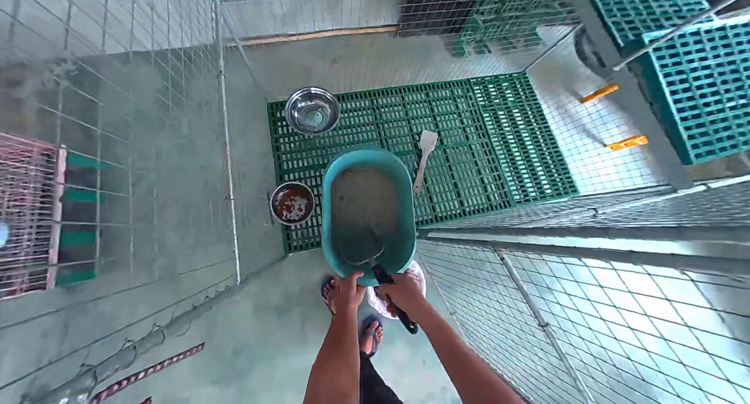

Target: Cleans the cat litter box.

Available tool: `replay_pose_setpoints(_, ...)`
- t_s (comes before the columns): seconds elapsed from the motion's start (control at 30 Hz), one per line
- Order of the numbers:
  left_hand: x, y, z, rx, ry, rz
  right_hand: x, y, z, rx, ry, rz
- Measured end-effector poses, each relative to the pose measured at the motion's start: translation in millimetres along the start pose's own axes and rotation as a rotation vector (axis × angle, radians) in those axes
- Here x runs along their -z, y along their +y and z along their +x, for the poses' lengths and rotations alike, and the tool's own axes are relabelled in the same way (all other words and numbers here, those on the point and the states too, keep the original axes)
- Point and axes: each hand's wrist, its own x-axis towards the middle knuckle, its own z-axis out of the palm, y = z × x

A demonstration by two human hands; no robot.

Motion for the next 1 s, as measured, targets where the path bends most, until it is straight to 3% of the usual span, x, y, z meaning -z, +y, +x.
replay_pose_setpoints(0.13,15.0,-19.5,2.4,-0.080,0.048,0.106,-31.1,-8.3,10.8,0.011,0.042,-0.051)
replay_pose_setpoints(0.23,25.0,-30.3,7.4,-0.089,0.044,0.187,-54.6,16.3,18.3,0.129,0.182,0.029)
replay_pose_setpoints(0.5,51.9,-71.4,75.4,-0.160,-0.020,-0.040,-77.9,82.8,74.6,0.388,0.358,0.250)
replay_pose_setpoints(0.63,58.2,-72.6,73.4,-0.102,-0.080,-0.120,-60.8,65.5,86.8,0.426,0.434,0.264)
replay_pose_setpoints(0.83,39.6,-42.4,28.5,-0.056,-0.107,-0.104,5.5,21.5,115.1,0.312,0.411,0.045)
replay_pose_setpoints(1.0,2.1,-7.9,-4.1,-0.039,-0.120,-0.077,28.2,41.5,71.8,0.408,0.440,0.066)
